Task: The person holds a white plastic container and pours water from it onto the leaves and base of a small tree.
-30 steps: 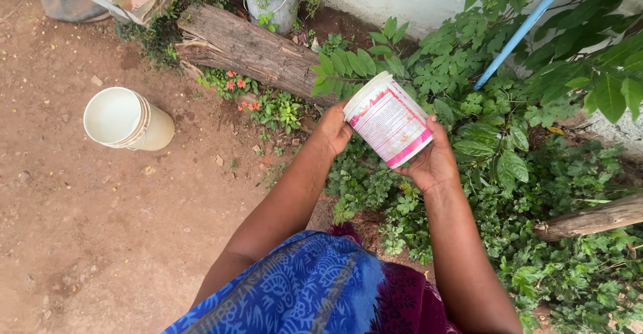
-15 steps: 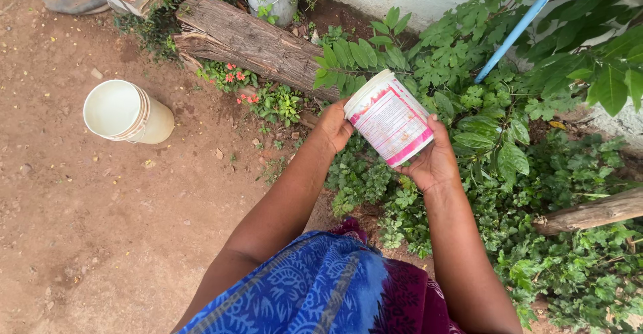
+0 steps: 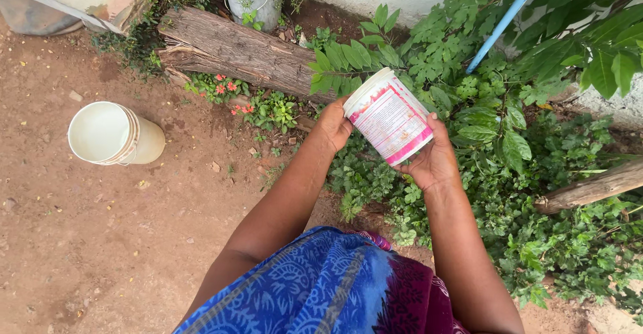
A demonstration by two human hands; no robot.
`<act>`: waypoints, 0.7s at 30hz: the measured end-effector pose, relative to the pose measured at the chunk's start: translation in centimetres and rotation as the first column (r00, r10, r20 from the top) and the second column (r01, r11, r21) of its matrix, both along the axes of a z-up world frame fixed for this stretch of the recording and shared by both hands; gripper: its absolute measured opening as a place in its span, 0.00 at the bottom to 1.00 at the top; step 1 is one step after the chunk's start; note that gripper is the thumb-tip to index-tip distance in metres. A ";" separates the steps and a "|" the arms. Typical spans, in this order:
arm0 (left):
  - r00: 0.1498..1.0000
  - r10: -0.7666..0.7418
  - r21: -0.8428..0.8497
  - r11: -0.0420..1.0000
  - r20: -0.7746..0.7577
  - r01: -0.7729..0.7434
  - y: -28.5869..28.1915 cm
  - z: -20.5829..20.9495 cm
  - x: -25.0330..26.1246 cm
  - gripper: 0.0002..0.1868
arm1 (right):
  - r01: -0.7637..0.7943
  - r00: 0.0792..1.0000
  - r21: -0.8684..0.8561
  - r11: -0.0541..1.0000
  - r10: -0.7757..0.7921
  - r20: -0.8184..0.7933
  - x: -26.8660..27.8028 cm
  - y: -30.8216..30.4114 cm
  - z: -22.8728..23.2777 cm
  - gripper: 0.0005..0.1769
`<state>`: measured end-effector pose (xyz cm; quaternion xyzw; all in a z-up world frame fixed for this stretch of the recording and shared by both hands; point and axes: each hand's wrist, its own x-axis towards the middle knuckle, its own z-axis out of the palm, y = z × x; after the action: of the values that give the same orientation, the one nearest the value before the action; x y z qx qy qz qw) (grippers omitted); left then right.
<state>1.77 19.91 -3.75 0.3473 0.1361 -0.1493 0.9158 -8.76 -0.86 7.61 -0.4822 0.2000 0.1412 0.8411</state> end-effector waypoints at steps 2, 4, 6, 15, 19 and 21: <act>1.000 -0.014 0.000 1.000 -0.011 0.014 1.0 -0.2 0.2 0.13 | 0.015 1.000 -0.004 1.000 -0.015 -0.014 0.2 1.0 -0.2 0.43; 1.000 -0.027 -0.004 1.000 -0.009 0.027 1.7 -0.1 0.5 0.13 | 0.031 0.999 -0.001 1.000 -0.031 -0.026 0.3 1.9 -0.2 0.43; 0.999 -0.036 -0.011 0.999 0.002 0.036 2.3 -0.2 0.7 0.14 | 0.045 0.998 0.011 0.999 -0.044 -0.036 0.2 2.7 -0.3 0.43; 0.993 -0.076 -0.003 0.997 -0.091 0.076 5.3 0.7 0.9 0.14 | 0.085 0.996 -0.031 0.996 -0.086 -0.032 0.0 6.8 0.0 0.41; 0.991 -0.106 -0.027 0.994 -0.083 0.104 6.5 -0.2 1.7 0.13 | 0.132 0.990 -0.047 0.990 -0.134 -0.046 0.0 8.3 -0.3 0.41; 0.991 -0.111 -0.046 0.993 -0.071 0.108 7.1 -0.8 2.2 0.13 | 0.121 0.992 -0.039 0.992 -0.123 -0.041 0.2 8.8 -0.6 0.42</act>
<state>3.98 27.00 -4.58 0.3290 0.1474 -0.2148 0.9077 -8.54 7.97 7.04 -0.4811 0.2498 0.0962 0.8348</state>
